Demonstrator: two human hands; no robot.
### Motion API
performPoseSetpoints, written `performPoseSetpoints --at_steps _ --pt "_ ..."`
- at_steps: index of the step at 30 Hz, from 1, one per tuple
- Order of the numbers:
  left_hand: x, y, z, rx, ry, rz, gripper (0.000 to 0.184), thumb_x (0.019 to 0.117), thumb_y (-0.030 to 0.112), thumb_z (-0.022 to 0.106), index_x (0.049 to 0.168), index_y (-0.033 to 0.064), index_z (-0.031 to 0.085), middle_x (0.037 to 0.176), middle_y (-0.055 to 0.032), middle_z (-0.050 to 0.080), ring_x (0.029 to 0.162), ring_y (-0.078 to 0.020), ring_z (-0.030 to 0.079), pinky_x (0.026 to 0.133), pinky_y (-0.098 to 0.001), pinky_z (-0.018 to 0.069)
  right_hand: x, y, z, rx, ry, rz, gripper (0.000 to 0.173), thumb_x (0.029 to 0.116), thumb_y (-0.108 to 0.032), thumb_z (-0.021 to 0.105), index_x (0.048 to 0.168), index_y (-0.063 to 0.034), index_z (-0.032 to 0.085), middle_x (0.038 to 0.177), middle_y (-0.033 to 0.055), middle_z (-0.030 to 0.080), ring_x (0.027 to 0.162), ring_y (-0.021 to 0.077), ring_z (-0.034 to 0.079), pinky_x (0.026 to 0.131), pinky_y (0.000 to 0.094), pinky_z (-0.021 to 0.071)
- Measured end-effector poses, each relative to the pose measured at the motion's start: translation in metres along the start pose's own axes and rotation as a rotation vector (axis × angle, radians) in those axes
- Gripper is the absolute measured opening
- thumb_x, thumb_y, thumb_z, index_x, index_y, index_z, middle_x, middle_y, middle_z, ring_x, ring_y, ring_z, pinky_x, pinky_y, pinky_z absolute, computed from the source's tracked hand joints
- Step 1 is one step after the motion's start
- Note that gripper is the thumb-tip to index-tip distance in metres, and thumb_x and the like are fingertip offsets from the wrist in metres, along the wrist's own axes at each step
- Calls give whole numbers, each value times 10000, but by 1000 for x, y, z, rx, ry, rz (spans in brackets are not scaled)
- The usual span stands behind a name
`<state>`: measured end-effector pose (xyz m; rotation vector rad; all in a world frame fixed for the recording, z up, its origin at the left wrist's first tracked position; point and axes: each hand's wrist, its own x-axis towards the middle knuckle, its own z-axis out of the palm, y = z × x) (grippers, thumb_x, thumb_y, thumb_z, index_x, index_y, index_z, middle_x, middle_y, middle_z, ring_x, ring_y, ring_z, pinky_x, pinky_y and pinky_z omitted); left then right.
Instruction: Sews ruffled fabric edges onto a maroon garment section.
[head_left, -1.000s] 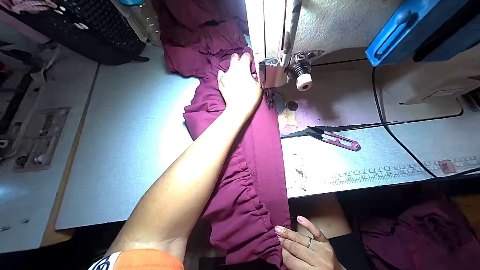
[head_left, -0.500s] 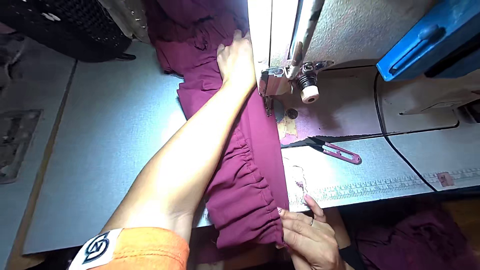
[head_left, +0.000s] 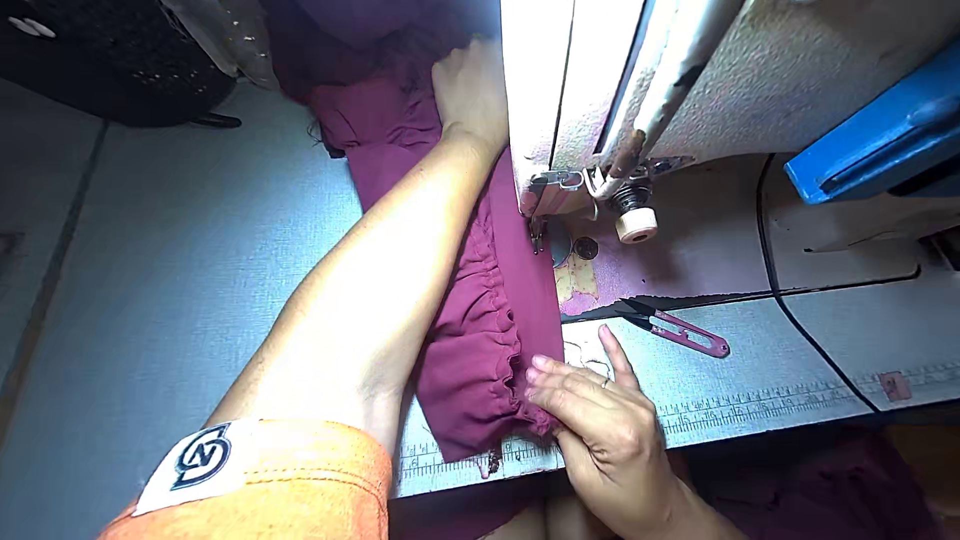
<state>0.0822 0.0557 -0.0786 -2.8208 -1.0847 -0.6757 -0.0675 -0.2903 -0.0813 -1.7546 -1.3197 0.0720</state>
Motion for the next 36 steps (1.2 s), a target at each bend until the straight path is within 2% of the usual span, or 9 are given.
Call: performPoseSetpoints --at_steps 16,18,20,24,26,28,31,33,36 --pt "-23 -13 -27 -134 -53 151 284 900 243 639 965 -32 669 940 -266 704 881 -481 697 664 -678 505 35 13 6 -41 40 50 265 937 -23 550 976 -84 806 1082 26 791 1187 154 697 1233 587 288" --pt "-54 -18 -72 -216 -181 185 316 954 221 595 1069 -65 661 1077 -300 686 1013 -484 679 787 -677 515 37 14 8 -36 53 54 253 937 -26 561 977 -79 805 1084 27 790 1198 151 690 1238 589 274" --pt "-90 -21 -135 -320 -414 187 447 1050 218 560 1393 -67 532 1408 -306 541 1318 -457 542 1081 -640 423 38 15 10 -34 67 50 246 936 -24 570 981 -72 807 1087 30 789 1204 150 686 1241 574 273" --pt "-171 -59 -160 -488 -204 649 517 1023 475 422 1171 80 721 1322 -136 647 1356 -334 509 1142 -551 373 41 15 11 -53 78 44 247 936 -13 570 994 -61 805 1111 49 784 1215 170 682 1240 564 279" --pt "-205 -69 -166 -492 -250 784 586 917 667 530 1005 141 771 1363 -89 657 1460 -318 435 1233 -575 270 43 15 12 -50 87 47 244 932 -7 576 1004 -58 804 1112 57 784 1207 176 687 1236 570 282" --pt "-235 -71 -169 -430 -223 880 347 942 428 645 855 104 734 1147 -94 722 1352 -313 557 1230 -586 297 44 18 15 -47 100 23 240 923 -4 579 998 -56 801 1098 64 785 1193 186 694 1233 576 282" --pt "-281 -52 -187 -264 -150 950 235 971 133 551 771 55 647 701 -83 633 764 -266 688 948 -492 538 39 20 11 -65 -3 -50 278 936 -14 565 1077 -66 798 1195 82 762 1246 215 667 1236 563 282" --pt "-308 -34 -201 -154 -112 960 249 952 111 522 736 57 633 601 -75 575 595 -250 630 710 -426 542 26 17 4 -94 -87 -174 280 932 -17 578 1099 -74 795 1221 92 752 1250 236 666 1198 555 362" --pt "-319 -23 -207 -78 -177 795 352 986 254 503 706 101 650 582 -53 590 567 -233 638 622 -413 530 1 10 2 -131 -58 -295 228 919 -27 615 1029 -84 805 1155 84 772 1191 229 697 1112 486 476"
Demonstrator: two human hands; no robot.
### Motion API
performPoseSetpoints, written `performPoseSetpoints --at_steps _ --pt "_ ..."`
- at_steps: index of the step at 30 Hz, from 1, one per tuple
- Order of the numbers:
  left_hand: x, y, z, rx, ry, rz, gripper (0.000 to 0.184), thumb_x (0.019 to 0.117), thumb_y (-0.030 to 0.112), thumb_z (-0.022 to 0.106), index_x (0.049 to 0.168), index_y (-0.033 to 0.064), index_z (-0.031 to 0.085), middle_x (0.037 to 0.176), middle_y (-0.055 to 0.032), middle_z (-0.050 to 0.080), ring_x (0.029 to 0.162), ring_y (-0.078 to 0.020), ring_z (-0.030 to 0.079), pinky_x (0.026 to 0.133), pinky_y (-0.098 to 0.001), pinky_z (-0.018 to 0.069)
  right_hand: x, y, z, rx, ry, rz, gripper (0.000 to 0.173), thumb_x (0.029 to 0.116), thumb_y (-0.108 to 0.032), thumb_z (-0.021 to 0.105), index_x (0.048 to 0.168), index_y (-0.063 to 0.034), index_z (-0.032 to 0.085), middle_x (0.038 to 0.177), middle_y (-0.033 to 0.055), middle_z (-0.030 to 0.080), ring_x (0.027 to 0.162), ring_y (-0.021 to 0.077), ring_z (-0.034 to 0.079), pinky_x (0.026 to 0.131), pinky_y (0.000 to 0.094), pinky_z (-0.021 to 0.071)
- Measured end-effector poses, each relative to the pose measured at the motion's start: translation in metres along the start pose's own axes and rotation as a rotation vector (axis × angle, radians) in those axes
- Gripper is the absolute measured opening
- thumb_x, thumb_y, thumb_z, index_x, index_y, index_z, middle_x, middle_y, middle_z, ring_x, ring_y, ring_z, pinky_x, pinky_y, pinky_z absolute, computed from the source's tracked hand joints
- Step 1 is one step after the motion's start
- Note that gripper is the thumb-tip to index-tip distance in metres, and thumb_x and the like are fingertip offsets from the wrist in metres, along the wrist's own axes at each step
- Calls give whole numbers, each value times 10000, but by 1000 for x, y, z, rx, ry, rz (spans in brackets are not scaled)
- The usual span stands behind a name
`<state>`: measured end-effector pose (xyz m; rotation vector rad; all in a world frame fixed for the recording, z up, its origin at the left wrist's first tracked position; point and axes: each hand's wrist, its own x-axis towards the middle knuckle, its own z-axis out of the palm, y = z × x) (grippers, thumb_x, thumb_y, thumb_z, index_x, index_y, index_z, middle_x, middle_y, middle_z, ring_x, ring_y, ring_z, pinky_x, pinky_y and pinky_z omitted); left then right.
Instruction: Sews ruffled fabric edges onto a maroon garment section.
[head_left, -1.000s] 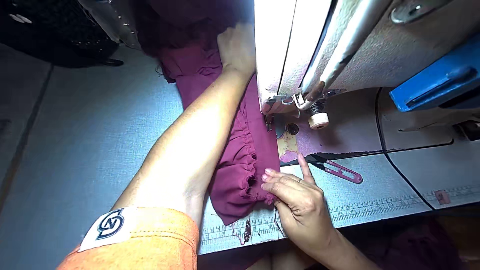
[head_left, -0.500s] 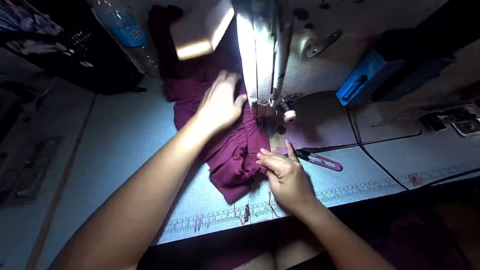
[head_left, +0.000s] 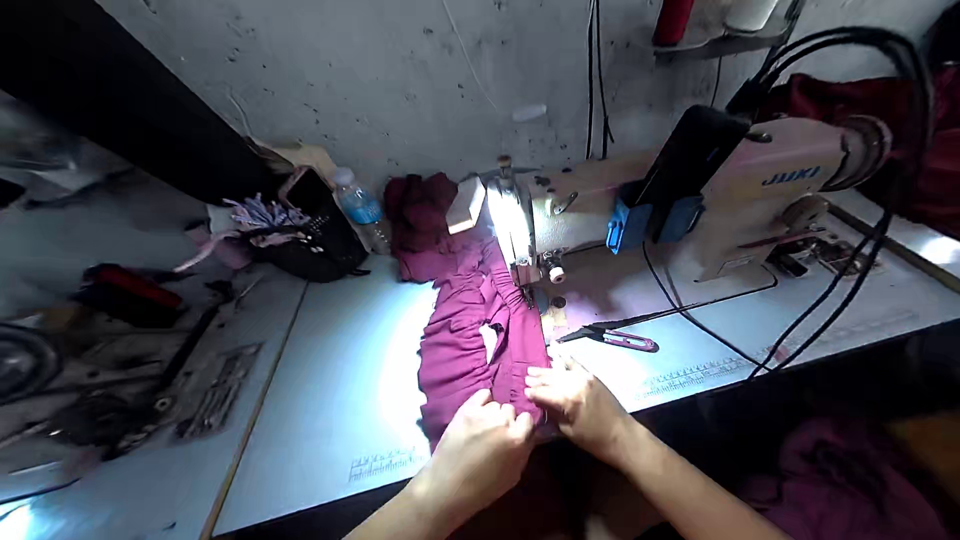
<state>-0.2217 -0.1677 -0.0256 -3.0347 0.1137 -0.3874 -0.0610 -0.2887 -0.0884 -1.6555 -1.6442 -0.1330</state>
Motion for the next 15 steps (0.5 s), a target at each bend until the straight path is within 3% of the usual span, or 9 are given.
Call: performPoseSetpoints --at_steps 2,4,6,9,12,15 --pt "21 -7 -18 -183 -254 -315 461 1063 339 425 848 51 715 784 -149 702 805 -349 719 715 -560 542 -9 -5 2 -11 29 16 221 907 -28 618 1011 -77 807 1158 85 772 1192 226 696 1089 464 494" --pt "55 -33 -22 -310 -321 -574 450 1100 327 363 1056 31 699 1010 -196 702 1032 -393 676 858 -618 497 -9 -8 4 -41 54 19 219 893 -21 620 993 -77 807 1135 88 777 1174 232 706 1063 463 511" --pt "85 -65 -4 -382 -213 -766 415 1097 346 412 1111 46 698 1045 -187 701 1049 -380 669 876 -618 501 -8 -11 7 -67 67 7 214 885 -18 625 989 -70 804 1125 94 779 1166 240 711 1066 464 515" --pt "118 -93 29 -394 -140 -960 537 1055 508 501 1175 14 674 1143 -227 690 1126 -409 660 905 -633 507 -12 -12 11 -86 68 22 251 906 -28 600 1034 -80 809 1162 85 772 1193 234 698 1081 438 503" --pt "138 -101 50 -318 -87 -1007 400 1056 378 520 1139 14 663 1130 -241 688 1102 -426 666 847 -639 512 -13 -13 12 -89 84 50 268 905 -26 588 1037 -87 813 1171 76 771 1200 226 694 1102 431 486" --pt "148 -110 57 -265 -31 -1005 363 1061 292 486 1224 16 659 1194 -243 684 1130 -436 659 860 -658 500 -14 -16 13 -116 78 69 266 914 -35 586 1044 -90 812 1179 77 768 1201 228 694 1107 424 484"
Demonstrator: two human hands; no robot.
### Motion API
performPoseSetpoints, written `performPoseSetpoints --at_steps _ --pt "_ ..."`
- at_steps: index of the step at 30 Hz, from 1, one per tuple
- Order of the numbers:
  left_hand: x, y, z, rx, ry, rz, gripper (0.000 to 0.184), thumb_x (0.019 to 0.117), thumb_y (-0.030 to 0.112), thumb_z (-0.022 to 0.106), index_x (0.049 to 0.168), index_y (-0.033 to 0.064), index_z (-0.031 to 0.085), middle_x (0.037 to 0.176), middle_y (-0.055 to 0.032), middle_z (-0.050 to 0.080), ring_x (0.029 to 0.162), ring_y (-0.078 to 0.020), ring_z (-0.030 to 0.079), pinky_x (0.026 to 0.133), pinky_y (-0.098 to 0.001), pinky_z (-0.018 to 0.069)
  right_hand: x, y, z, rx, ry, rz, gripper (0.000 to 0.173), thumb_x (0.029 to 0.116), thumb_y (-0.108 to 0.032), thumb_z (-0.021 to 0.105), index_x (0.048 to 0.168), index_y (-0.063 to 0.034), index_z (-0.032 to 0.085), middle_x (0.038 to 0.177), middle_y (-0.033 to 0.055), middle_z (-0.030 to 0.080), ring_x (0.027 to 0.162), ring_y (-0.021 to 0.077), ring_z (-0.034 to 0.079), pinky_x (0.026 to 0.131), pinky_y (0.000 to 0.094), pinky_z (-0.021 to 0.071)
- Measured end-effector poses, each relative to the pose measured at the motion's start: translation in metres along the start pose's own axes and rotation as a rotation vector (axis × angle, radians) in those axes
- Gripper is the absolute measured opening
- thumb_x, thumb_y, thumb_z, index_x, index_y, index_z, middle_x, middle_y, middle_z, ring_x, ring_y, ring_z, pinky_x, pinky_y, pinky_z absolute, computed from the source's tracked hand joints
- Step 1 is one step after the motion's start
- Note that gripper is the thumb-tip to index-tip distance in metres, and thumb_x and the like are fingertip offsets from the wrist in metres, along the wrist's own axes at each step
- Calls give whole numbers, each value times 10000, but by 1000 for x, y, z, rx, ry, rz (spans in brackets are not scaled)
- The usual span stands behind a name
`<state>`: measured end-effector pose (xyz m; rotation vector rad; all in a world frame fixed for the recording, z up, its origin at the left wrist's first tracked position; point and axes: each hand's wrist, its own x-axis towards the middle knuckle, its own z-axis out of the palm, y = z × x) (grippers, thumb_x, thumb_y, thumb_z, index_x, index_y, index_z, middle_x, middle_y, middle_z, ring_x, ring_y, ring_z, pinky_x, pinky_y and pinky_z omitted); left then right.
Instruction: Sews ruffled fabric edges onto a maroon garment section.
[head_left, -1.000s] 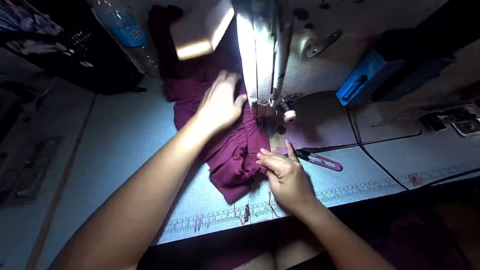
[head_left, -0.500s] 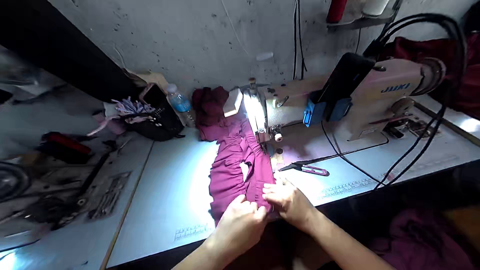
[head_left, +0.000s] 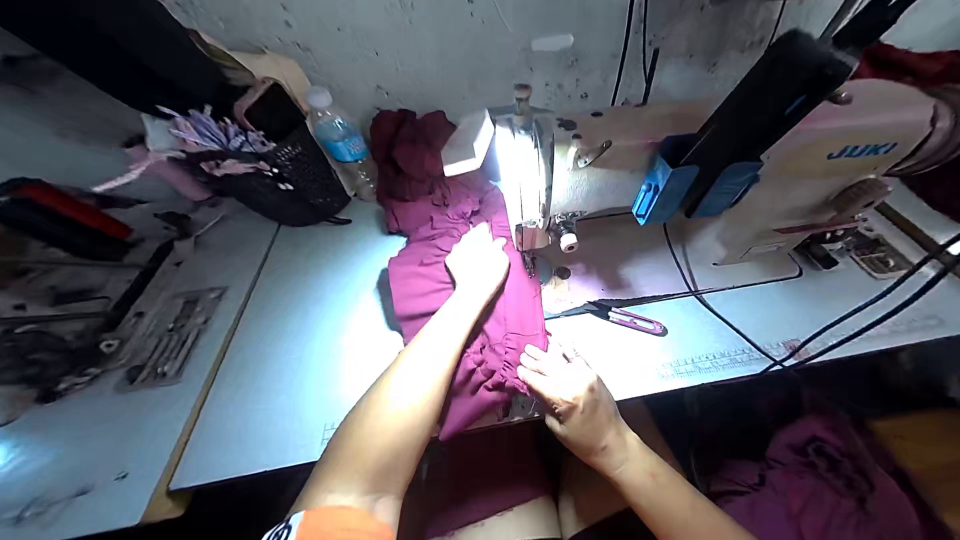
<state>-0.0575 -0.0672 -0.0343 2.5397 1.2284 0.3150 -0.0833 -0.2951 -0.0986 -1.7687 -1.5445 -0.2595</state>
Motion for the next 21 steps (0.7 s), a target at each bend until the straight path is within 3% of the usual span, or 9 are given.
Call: performPoseSetpoints --at_steps 3,13,17,21 --pt "8 7 5 44 40 41 414 1037 317 551 1346 51 621 1247 -224 677 1119 -434 669 844 -647 515 0 0 -1 -12 -10 3 269 914 -45 587 1054 -96 811 1184 73 768 1203 221 693 1110 422 480" --pt "14 6 9 76 73 92 373 1015 337 576 1278 81 641 1194 -179 695 1050 -396 695 762 -613 531 4 -3 -4 -25 -12 41 270 919 -47 572 1027 -99 814 1155 69 777 1184 214 703 1118 431 465" --pt "21 2 13 59 100 104 389 1013 342 573 1310 98 637 1202 -175 698 1048 -399 698 766 -617 533 10 1 -2 -46 2 63 274 931 -54 552 995 -96 816 1133 73 782 1170 218 710 1115 450 466" --pt "35 7 2 9 16 89 406 1038 300 573 1382 86 602 1308 -189 660 1143 -416 657 869 -644 498 27 12 0 -34 -9 69 273 917 -29 560 1003 -69 816 1133 86 781 1164 226 715 1158 495 427"
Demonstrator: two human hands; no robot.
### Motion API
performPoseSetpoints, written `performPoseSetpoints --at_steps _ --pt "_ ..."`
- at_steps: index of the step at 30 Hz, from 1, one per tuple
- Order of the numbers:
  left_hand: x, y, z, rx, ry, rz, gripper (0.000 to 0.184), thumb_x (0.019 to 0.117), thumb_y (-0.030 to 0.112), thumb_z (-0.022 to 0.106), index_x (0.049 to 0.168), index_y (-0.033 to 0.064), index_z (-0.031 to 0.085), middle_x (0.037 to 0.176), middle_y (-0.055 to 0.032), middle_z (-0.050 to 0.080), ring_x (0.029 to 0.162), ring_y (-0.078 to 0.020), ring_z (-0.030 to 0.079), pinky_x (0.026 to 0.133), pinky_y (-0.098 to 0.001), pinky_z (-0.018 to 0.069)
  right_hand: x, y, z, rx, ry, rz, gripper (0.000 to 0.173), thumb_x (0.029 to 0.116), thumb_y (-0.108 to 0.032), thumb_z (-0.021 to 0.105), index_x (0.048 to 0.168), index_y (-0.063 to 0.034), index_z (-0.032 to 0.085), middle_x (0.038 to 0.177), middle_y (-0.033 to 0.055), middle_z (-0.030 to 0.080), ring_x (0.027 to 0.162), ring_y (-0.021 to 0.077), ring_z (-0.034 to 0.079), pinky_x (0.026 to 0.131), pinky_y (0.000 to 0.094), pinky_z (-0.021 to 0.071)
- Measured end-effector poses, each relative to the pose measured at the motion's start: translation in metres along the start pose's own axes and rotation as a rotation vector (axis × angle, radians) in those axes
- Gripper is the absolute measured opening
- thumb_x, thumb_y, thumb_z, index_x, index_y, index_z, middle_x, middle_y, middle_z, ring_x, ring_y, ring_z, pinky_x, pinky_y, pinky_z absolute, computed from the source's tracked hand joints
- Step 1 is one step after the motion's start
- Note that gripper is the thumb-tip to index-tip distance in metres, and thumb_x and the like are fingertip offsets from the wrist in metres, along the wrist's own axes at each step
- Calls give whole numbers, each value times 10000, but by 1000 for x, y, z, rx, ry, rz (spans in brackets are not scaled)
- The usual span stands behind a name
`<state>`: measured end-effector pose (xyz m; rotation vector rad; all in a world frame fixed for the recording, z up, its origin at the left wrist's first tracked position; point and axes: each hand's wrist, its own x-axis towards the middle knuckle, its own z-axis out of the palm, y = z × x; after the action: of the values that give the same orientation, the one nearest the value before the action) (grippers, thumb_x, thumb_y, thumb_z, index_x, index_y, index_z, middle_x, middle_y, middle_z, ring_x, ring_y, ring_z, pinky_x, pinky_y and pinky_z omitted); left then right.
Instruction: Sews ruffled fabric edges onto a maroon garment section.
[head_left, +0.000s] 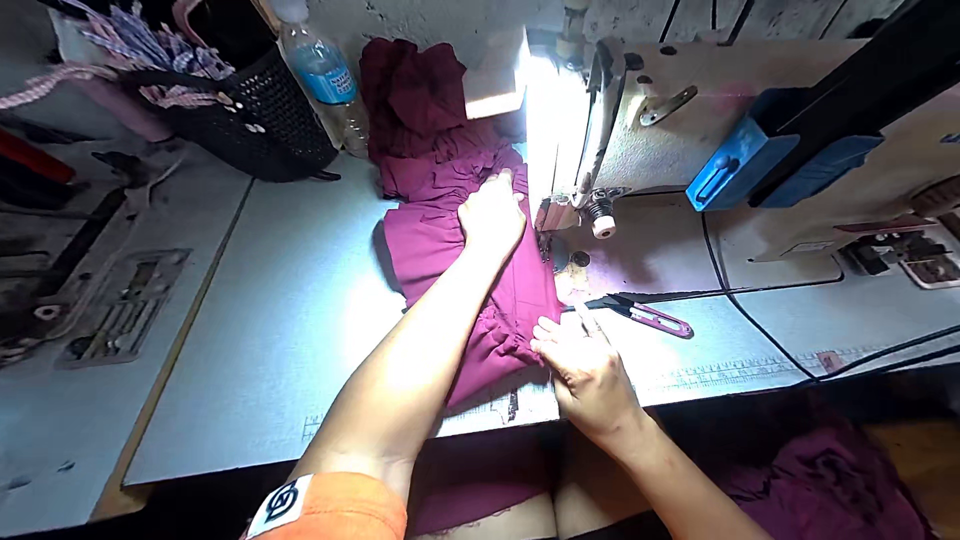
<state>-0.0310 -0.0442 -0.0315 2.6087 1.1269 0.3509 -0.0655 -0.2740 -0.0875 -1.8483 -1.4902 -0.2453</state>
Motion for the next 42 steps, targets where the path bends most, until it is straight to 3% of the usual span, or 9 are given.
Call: performPoseSetpoints --at_steps 5,14,18,22,27,30,33,35,42 --pt "15 5 -3 1 -22 19 391 1038 272 580 1379 83 607 1299 -196 668 1193 -415 637 948 -636 472 14 13 4 8 -3 25 262 924 -38 580 1029 -77 817 1159 71 776 1185 208 704 1183 521 390" --pt "7 -8 -11 -64 -7 35 313 1013 283 623 1159 9 656 1120 -237 693 1099 -435 662 878 -634 507 26 20 10 -5 48 89 234 935 -42 606 1036 -69 816 1135 84 780 1167 218 715 1190 536 387" --pt "-53 -26 -19 -86 111 432 201 975 183 614 943 -5 679 947 -179 656 917 -363 674 769 -550 536 27 22 12 -37 60 75 221 933 -38 615 1030 -66 811 1135 88 779 1176 223 708 1190 527 390" --pt "-93 -47 -6 -218 -40 742 244 977 166 635 1169 81 760 1239 -91 710 1205 -256 641 1032 -436 508 27 21 15 -20 44 58 228 923 -24 619 1049 -62 805 1149 103 771 1201 233 693 1204 533 366" --pt "-100 -41 -8 -35 -25 783 265 1027 125 544 1196 79 744 1277 -102 712 1223 -280 661 1024 -482 522 18 37 -35 -17 108 105 211 993 -138 605 1072 -79 791 1090 48 773 1089 176 720 1145 531 440" --pt "-108 -40 -4 45 -23 761 318 1044 90 487 1261 72 718 1354 -123 682 1314 -286 618 1128 -468 461 7 75 -100 -285 290 322 346 1031 -184 569 1295 12 676 1338 196 666 1296 340 611 1143 527 441" --pt "-113 -38 4 42 29 750 295 1021 49 507 1215 52 729 1328 -163 686 1311 -322 617 1099 -474 489 -2 118 -136 -459 466 512 575 987 -152 571 1499 64 425 1558 330 385 1471 481 357 1188 587 331" --pt "-115 -36 5 26 51 734 279 1019 43 512 1186 50 736 1310 -164 693 1306 -327 619 1082 -479 502 -5 141 -147 -520 485 556 692 961 -129 577 1569 59 305 1639 322 241 1538 466 231 1231 587 244" --pt "-116 -41 9 -33 97 712 280 1014 63 500 1132 44 752 1275 -148 712 1268 -301 649 1037 -471 533 -4 168 -143 -520 390 552 576 968 -16 511 1521 83 386 1613 299 331 1545 422 254 1263 545 210"
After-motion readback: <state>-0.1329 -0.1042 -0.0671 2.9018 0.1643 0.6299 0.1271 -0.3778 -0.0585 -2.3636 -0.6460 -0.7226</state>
